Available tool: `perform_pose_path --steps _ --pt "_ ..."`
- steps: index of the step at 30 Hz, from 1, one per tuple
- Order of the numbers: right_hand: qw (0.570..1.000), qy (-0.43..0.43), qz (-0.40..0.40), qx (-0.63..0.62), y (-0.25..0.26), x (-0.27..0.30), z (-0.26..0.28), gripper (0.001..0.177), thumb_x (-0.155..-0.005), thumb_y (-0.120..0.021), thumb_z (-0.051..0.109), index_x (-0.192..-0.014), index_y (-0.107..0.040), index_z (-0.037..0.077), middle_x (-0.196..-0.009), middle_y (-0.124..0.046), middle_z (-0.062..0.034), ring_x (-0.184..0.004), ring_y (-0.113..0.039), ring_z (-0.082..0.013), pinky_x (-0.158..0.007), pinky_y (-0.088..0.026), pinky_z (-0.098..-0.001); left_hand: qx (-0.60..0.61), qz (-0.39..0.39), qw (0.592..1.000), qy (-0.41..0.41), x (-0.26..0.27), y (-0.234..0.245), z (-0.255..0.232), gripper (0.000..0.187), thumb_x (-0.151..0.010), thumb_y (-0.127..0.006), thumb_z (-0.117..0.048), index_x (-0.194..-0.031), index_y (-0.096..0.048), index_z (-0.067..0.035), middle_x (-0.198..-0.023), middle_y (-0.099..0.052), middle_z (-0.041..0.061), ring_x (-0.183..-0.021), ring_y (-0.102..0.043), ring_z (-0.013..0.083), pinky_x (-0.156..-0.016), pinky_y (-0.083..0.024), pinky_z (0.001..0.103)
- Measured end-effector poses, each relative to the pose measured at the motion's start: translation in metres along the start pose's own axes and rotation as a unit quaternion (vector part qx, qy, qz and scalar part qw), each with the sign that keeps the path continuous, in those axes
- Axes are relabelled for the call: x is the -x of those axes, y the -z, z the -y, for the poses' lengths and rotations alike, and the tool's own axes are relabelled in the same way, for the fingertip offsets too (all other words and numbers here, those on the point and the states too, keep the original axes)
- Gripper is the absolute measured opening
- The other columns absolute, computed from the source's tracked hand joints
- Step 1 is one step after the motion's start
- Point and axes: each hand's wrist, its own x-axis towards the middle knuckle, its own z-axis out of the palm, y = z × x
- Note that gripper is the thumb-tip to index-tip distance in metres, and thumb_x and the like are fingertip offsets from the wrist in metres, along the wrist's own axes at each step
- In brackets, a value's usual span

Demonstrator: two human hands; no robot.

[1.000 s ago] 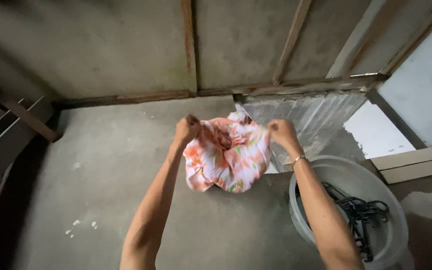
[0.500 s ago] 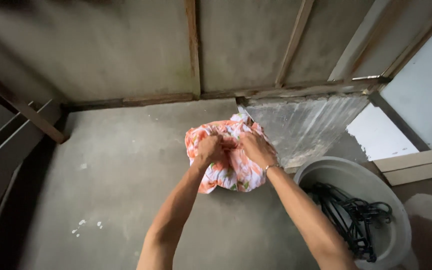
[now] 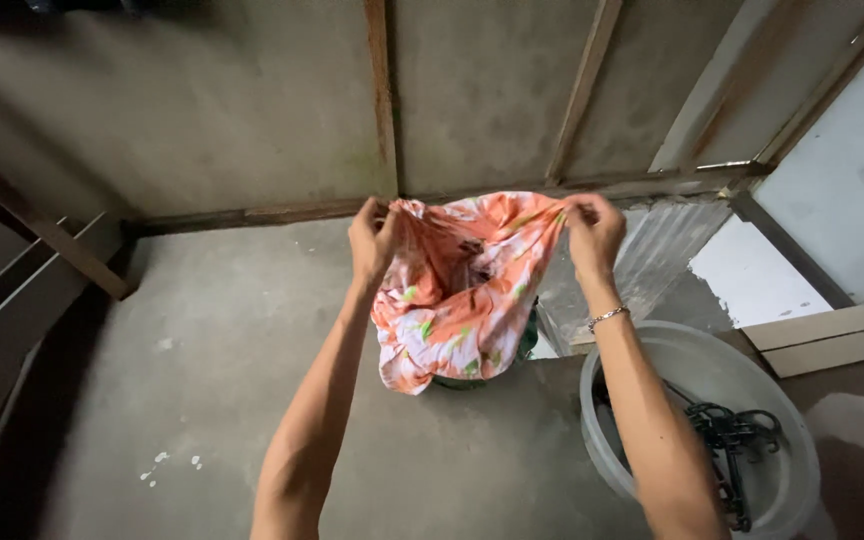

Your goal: The person picks up a floral-patterned top from a bucket, places it on a hanger, and hangs it on a clothesline. The person adjusts the garment to ensure it is properly positioned for drying.

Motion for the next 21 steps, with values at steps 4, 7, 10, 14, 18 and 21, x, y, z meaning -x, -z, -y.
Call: perform_pose_path --steps 4,7,10,14,18,21 --pt "0.997 0.007 -0.054 -0.050 0.008 -0.006 -0.005 0.012 -0.088 -0.070 0.010 -0.092 -0.078 0.016 -0.085 -0.073 -0.0058 -0.085 -0.069 -0.0207 -0.078 -0.055 -0.0330 0.057 -0.033 0.998 -0.010 -0.005 0.010 -0.019 0.010 -0.086 -0.074 -0.029 -0.090 -0.072 -0.020 -0.088 -0.073 0.003 -0.085 -0.068 0.0191 -0.078 -0.057 0.036" --pt "0.989 0.014 -0.110 -0.102 0.011 -0.010 -0.006 0.013 -0.086 -0.071 0.007 -0.093 -0.078 0.015 -0.083 -0.072 -0.0058 -0.080 -0.068 -0.0178 -0.076 -0.055 -0.0300 0.113 -0.065 0.991 -0.022 -0.005 0.016 -0.033 0.008 -0.089 -0.071 -0.026 -0.090 -0.071 -0.017 -0.085 -0.072 0.004 -0.082 -0.066 0.0166 -0.078 -0.056 0.034" --pt "0.974 0.021 -0.166 -0.154 0.015 -0.007 0.011 0.014 -0.085 -0.073 0.004 -0.094 -0.078 0.013 -0.081 -0.070 -0.0057 -0.076 -0.067 -0.0148 -0.073 -0.054 -0.0270 0.169 -0.096 0.980 -0.037 -0.001 0.015 -0.046 0.008 -0.093 -0.069 -0.022 -0.090 -0.070 -0.015 -0.081 -0.071 0.005 -0.078 -0.064 0.0142 -0.077 -0.056 0.032" --pt "0.974 0.012 0.021 -0.226 0.016 -0.002 0.049 0.011 -0.090 -0.073 0.005 -0.101 -0.075 0.006 -0.085 -0.073 -0.0089 -0.074 -0.069 -0.0163 -0.066 -0.058 -0.0283 0.016 0.016 0.992 -0.121 0.014 -0.006 -0.062 0.017 -0.085 -0.070 -0.020 -0.100 -0.077 -0.017 -0.088 -0.074 0.014 -0.083 -0.073 0.0359 -0.076 -0.058 0.046" --pt "0.949 0.051 0.030 -0.309 0.018 -0.005 0.070 0.015 -0.094 -0.066 0.000 -0.106 -0.073 0.005 -0.082 -0.071 -0.0073 -0.074 -0.069 -0.0120 -0.072 -0.057 -0.0225 0.182 0.034 0.972 -0.144 0.017 -0.017 -0.109 0.008 -0.086 -0.071 -0.011 -0.089 -0.077 -0.012 -0.078 -0.073 0.009 -0.077 -0.065 0.0174 -0.074 -0.056 0.036" --pt "0.938 0.012 -0.044 -0.343 0.025 -0.011 0.060 0.014 -0.092 -0.066 0.003 -0.104 -0.073 0.006 -0.083 -0.070 -0.0040 -0.074 -0.070 -0.0097 -0.070 -0.057 -0.0203 0.293 -0.022 0.952 -0.083 0.011 0.008 -0.123 0.008 -0.093 -0.072 -0.016 -0.097 -0.079 -0.016 -0.087 -0.075 0.001 -0.080 -0.062 0.0092 -0.068 -0.054 0.025"
